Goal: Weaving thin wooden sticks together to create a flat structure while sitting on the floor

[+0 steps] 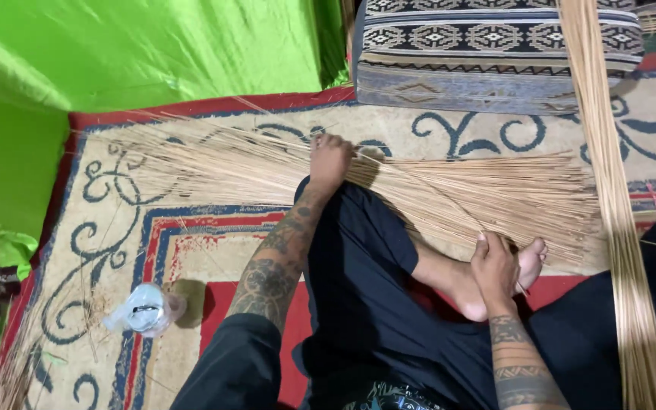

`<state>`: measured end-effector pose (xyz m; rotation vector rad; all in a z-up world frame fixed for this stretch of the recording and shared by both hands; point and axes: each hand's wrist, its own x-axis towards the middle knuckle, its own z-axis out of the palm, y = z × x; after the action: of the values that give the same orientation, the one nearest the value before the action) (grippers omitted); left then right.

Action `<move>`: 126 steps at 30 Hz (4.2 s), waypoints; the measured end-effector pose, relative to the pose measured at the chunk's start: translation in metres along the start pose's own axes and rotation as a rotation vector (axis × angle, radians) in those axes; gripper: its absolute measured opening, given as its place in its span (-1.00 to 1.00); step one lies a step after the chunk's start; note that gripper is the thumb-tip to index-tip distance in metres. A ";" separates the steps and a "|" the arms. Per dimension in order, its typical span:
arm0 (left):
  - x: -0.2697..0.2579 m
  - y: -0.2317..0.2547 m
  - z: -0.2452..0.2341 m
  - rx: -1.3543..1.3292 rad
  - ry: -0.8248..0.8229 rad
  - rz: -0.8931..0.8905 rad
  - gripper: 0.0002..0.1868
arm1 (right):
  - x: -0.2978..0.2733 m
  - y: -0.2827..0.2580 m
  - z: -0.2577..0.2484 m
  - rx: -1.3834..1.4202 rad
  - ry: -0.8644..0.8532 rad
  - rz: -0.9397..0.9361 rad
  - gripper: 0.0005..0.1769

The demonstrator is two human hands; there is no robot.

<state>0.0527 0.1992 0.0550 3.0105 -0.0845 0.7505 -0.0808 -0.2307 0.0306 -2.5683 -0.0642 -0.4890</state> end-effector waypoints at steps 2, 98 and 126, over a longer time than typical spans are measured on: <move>-0.006 0.002 -0.018 0.047 0.137 -0.094 -0.87 | 0.006 0.014 0.009 0.060 0.048 -0.011 -0.89; -0.132 0.315 -0.159 -1.807 0.011 -0.884 -0.85 | 0.064 -0.113 -0.106 2.053 -0.358 0.656 -0.70; -0.146 0.309 -0.093 -1.743 -0.057 -0.847 -0.73 | 0.062 -0.120 -0.120 1.683 -0.110 0.565 -0.55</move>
<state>-0.1388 -0.0977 0.0761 1.1731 0.3292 0.1842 -0.0796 -0.1906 0.2068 -0.8696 0.1526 0.0278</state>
